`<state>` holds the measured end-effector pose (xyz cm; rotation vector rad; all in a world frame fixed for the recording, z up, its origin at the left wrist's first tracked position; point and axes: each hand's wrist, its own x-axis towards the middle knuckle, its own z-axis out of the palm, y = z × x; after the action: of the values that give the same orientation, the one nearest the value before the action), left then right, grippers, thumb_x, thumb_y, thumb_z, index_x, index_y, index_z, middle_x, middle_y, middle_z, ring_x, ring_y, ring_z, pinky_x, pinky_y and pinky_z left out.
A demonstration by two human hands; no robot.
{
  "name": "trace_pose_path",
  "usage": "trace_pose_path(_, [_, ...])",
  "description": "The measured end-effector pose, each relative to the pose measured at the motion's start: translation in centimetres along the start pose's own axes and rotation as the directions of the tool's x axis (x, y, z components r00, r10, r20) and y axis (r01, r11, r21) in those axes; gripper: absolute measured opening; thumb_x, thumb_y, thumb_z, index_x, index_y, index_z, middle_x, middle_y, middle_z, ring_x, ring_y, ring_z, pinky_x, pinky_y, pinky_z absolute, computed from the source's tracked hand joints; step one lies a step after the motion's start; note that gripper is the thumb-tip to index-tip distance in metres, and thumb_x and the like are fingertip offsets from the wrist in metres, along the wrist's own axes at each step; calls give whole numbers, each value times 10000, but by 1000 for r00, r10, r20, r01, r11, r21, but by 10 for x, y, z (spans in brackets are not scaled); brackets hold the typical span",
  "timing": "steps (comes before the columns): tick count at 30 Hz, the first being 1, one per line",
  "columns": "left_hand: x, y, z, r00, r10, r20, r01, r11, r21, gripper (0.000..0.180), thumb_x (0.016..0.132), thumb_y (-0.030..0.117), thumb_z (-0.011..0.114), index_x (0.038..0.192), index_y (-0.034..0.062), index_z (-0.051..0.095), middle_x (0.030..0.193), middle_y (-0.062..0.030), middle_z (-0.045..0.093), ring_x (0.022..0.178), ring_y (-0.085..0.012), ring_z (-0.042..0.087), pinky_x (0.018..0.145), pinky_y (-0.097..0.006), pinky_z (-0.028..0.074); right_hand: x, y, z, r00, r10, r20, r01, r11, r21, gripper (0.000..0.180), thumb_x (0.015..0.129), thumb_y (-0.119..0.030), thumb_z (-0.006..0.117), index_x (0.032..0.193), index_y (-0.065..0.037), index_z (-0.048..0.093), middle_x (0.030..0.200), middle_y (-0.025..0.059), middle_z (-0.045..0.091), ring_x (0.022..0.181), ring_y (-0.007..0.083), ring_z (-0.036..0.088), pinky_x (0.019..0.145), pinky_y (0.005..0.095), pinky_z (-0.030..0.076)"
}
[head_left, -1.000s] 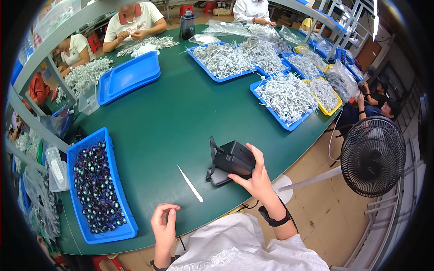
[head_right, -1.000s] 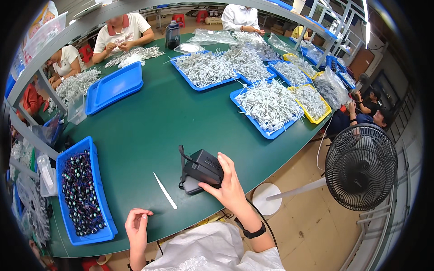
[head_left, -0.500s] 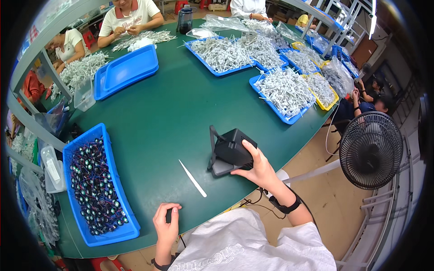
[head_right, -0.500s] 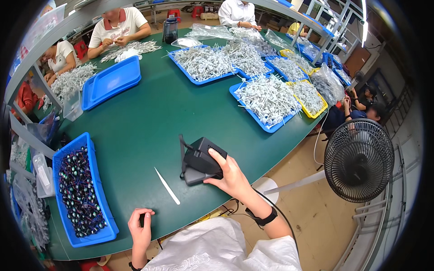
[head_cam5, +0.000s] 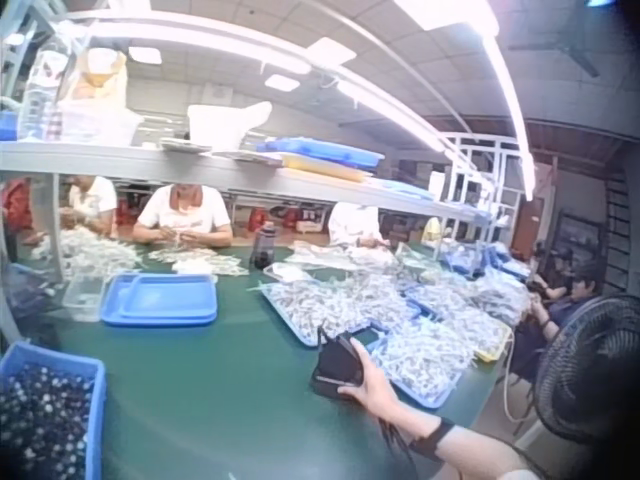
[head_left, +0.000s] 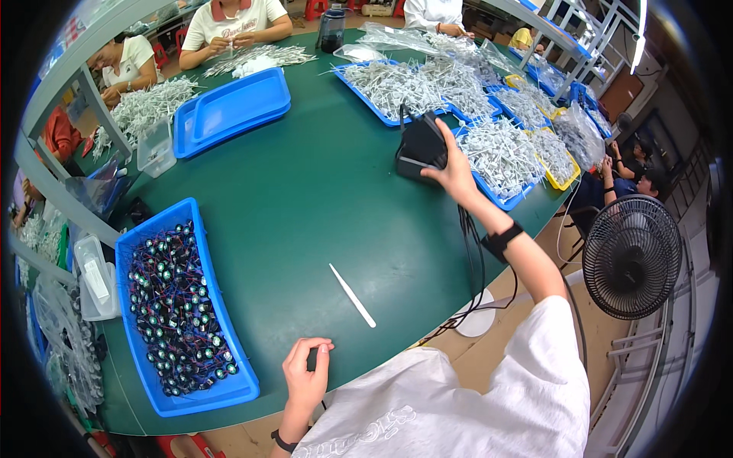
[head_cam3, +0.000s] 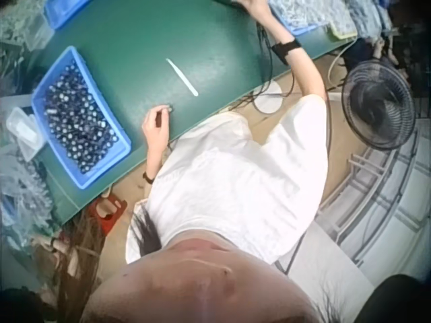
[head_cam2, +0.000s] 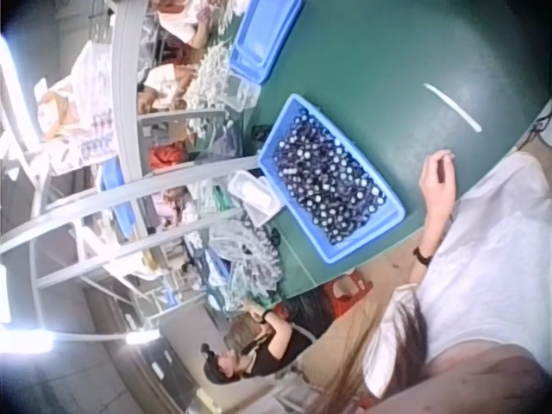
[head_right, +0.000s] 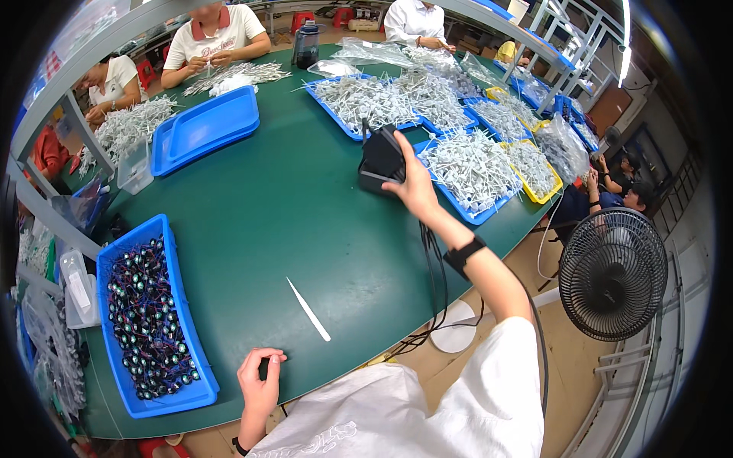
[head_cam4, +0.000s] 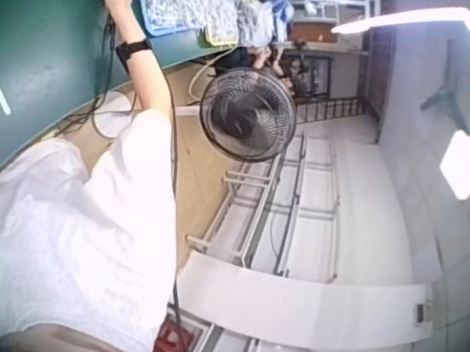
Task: Sorting and assembling various small electronic components into trays at a factory workbench.
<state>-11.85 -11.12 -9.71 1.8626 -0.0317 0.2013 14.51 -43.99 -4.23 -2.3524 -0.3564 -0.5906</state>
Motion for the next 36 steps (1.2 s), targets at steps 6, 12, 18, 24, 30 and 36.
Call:
trace_pose_path(6, [0, -4, -3, 997, 57, 47, -59, 998, 37, 73, 851, 49, 559, 840, -5, 607, 759, -105, 635, 707, -184, 615, 648, -276, 457, 25, 34, 19, 989, 83, -126, -89, 995, -45, 1017, 616, -18, 792, 1420, -178, 191, 1204, 209, 536, 1093, 351, 541, 911, 391, 448])
trace_pose_path(12, [-1, -3, -3, 998, 16, 60, -17, 1000, 22, 45, 826, 51, 580, 842, 25, 613, 777, -85, 640, 743, -238, 595, 693, -321, 456, 26, 37, 17, 997, 66, 45, -57, 984, -168, 973, 672, -53, 746, 1427, -249, 165, 1086, 238, 530, 999, 397, 543, 885, 435, 441])
trace_pose_path(18, [-2, -7, -2, 994, 71, 80, -76, 995, 60, 56, 835, 52, 576, 846, 8, 609, 780, -95, 634, 740, -225, 603, 683, -312, 458, 12, 14, 9, 990, 133, 37, -110, 924, -367, 973, 633, -197, 790, 1411, -222, 207, 1098, 224, 527, 995, 370, 555, 850, 454, 443])
trace_pose_path(24, [-2, -7, -2, 987, 124, 99, -134, 985, 105, 58, 841, 42, 571, 843, -5, 604, 782, -100, 635, 731, -208, 622, 671, -295, 469, -14, -2, 44, 997, -31, 73, 61, 891, -450, 696, 738, -160, 706, 1291, 43, 335, 984, 229, 542, 882, 412, 563, 726, 430, 477])
trace_pose_path(30, [-4, -9, -1, 992, 104, 68, -110, 990, 92, 60, 847, 37, 563, 841, -9, 600, 787, -105, 632, 731, -202, 630, 671, -293, 475, -9, -2, 55, 978, -163, 134, 210, 794, -571, 583, 733, -86, 665, 1228, 21, 376, 981, 189, 507, 735, 346, 602, 610, 386, 523])
trace_pose_path(36, [-4, -6, 1, 997, 57, 56, -61, 995, 79, 57, 844, 44, 565, 840, 0, 602, 785, -104, 632, 737, -220, 620, 678, -308, 472, -9, 2, 89, 923, -318, 218, 288, 192, -938, 353, 727, -68, 608, 1039, -45, 444, 916, 119, 495, 574, 102, 584, 427, 194, 476])
